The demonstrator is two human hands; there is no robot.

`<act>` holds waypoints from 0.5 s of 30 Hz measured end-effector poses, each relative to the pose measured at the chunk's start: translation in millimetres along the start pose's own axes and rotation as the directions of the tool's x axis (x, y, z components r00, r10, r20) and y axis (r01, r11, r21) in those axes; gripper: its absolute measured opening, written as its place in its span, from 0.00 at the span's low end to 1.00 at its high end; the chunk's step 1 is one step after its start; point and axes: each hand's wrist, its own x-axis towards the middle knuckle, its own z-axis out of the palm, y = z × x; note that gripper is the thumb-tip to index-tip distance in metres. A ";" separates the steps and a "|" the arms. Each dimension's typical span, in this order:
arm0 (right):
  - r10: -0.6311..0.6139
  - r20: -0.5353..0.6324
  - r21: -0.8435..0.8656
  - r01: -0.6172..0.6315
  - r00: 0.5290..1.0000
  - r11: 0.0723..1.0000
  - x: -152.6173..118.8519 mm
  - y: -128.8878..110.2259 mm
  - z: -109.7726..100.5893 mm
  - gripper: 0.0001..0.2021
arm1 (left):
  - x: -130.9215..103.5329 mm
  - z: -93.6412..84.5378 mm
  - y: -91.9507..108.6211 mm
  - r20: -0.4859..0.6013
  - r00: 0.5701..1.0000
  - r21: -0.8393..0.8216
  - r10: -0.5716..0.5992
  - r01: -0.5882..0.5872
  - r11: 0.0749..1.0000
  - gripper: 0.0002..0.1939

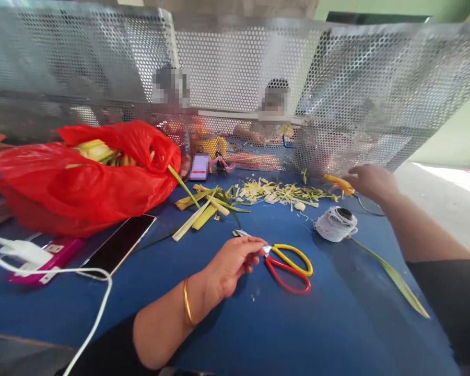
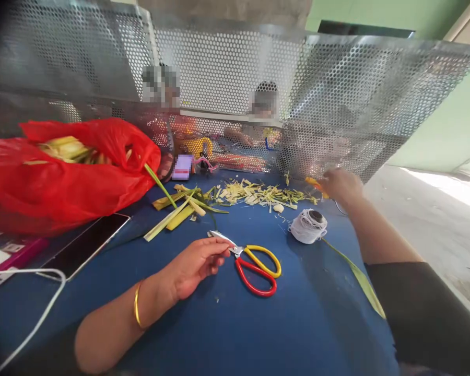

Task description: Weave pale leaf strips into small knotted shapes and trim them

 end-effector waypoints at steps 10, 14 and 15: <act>-0.660 -0.022 0.087 0.659 0.751 0.747 -32.5 -216.3 -26.3 0.17 | -5.3 0.4 -1.8 0.035 0.995 0.034 0.091 -0.092 0.995 0.06; -0.666 -0.002 0.110 0.663 0.746 0.741 -16.8 -282.5 -4.5 0.19 | 0.2 -3.0 4.5 -0.038 0.990 -0.004 0.133 -0.134 0.991 0.07; -0.660 0.007 0.114 0.655 0.752 0.747 -12.5 -293.2 0.6 0.20 | 1.4 -3.6 5.5 -0.050 0.990 -0.020 0.131 -0.132 0.991 0.07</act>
